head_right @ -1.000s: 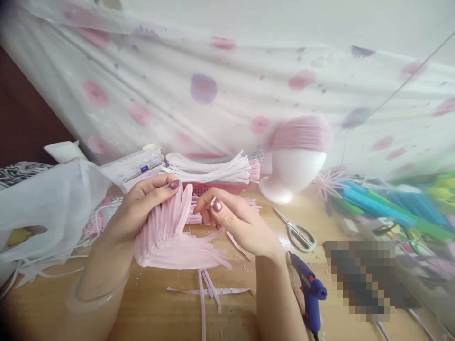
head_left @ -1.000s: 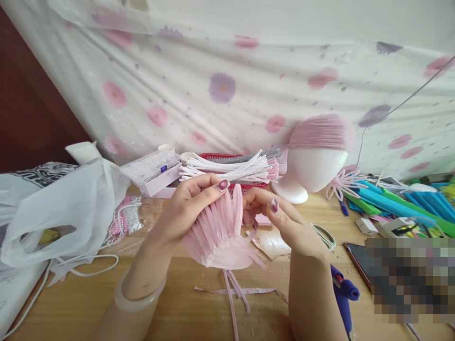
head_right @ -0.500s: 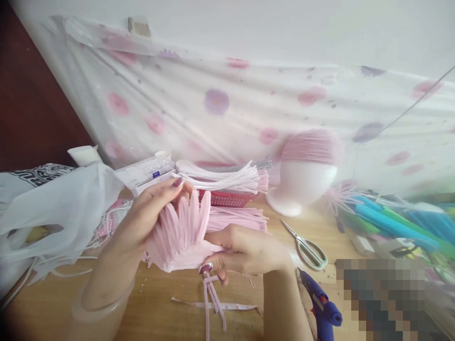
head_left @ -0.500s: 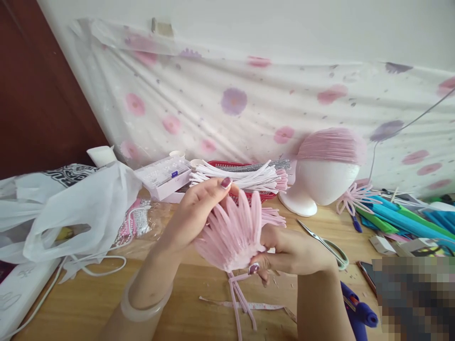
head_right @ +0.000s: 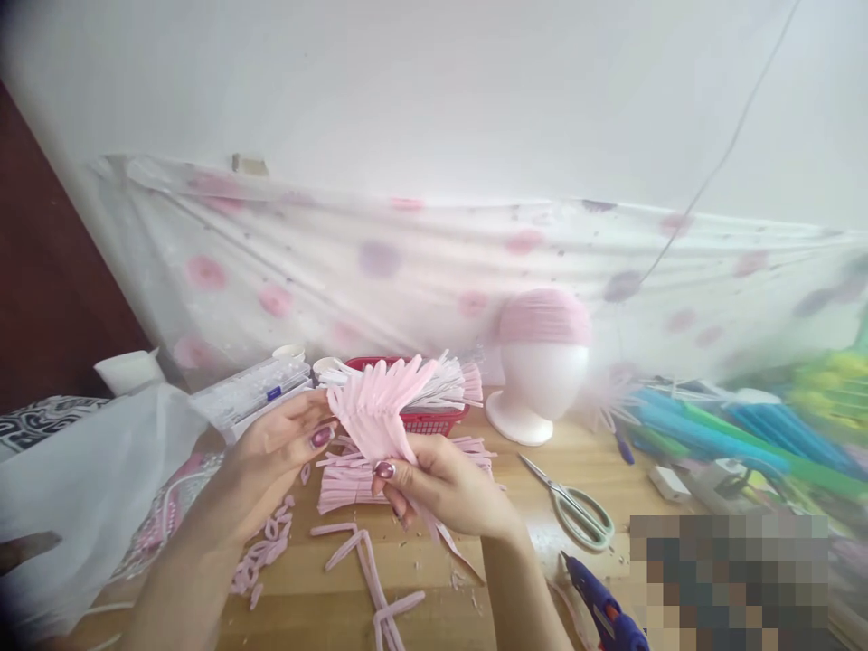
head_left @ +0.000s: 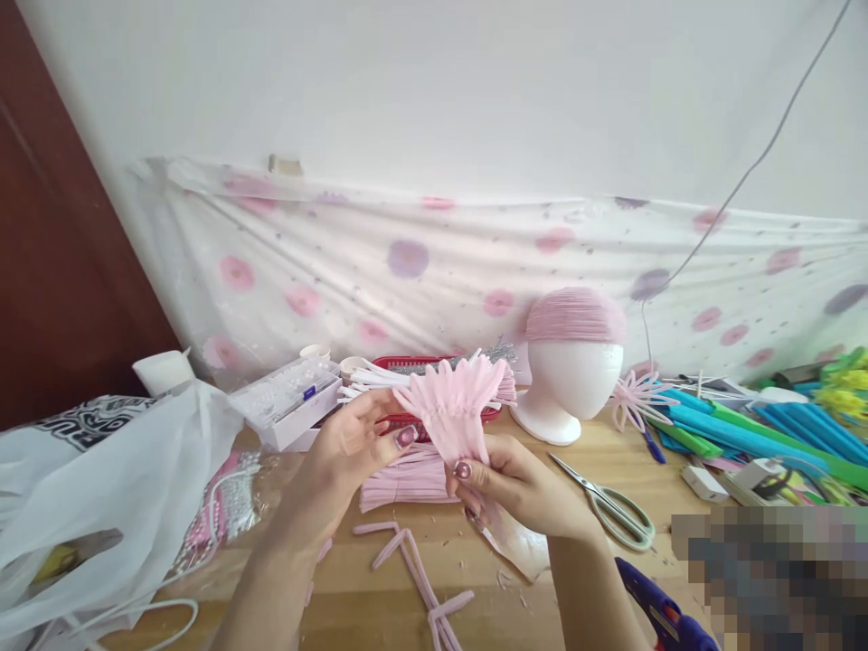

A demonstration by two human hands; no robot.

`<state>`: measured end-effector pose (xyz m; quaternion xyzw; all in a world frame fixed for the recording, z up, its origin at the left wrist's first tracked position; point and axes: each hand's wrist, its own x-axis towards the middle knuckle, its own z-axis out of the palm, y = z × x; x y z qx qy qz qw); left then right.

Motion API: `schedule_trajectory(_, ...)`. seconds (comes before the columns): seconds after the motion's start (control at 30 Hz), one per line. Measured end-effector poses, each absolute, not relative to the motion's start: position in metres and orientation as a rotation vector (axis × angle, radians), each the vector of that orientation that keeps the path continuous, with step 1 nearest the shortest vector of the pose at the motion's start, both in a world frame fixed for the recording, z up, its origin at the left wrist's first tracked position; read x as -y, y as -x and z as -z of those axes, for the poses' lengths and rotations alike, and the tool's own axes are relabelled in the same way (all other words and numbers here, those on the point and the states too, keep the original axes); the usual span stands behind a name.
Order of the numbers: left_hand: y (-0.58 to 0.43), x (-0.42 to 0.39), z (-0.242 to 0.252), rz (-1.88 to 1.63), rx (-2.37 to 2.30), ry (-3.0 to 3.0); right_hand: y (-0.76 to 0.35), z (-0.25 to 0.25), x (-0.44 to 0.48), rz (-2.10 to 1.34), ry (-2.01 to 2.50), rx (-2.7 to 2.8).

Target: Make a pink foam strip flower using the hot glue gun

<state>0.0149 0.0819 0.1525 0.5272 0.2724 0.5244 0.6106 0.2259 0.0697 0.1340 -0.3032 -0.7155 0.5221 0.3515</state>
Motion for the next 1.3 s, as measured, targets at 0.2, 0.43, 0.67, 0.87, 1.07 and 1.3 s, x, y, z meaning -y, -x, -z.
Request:
schedule_trajectory(0.2,-0.019,-0.074,-0.155,-1.151,-0.724,-1.381,-0.22,-0.135,-0.068,-1.324,0.734,1.819)
schedule_trajectory(0.43,-0.033,-0.068,-0.155,-1.113,-0.705,-1.532,-0.212,-0.135,-0.069,-1.275,0.727,1.791)
schedule_trajectory(0.67,-0.028,-0.069,-0.152,-1.157,-0.797,-1.514,-0.211,-0.136,-0.068,-1.242,0.76,1.814)
schedule_trajectory(0.87,-0.011,-0.077,-0.149,-1.135,-0.703,-1.266,-0.214,-0.136,-0.07,-1.247,0.774,1.893)
schedule_trajectory(1.07,0.0,-0.084,-0.151,-1.126,-0.75,-1.186,-0.217,-0.139,-0.07,-1.319,0.753,2.116)
schedule_trajectory(1.3,-0.008,-0.084,-0.148,-1.075,-0.691,-1.238,-0.218,-0.137,-0.072,-1.348,0.725,2.28)
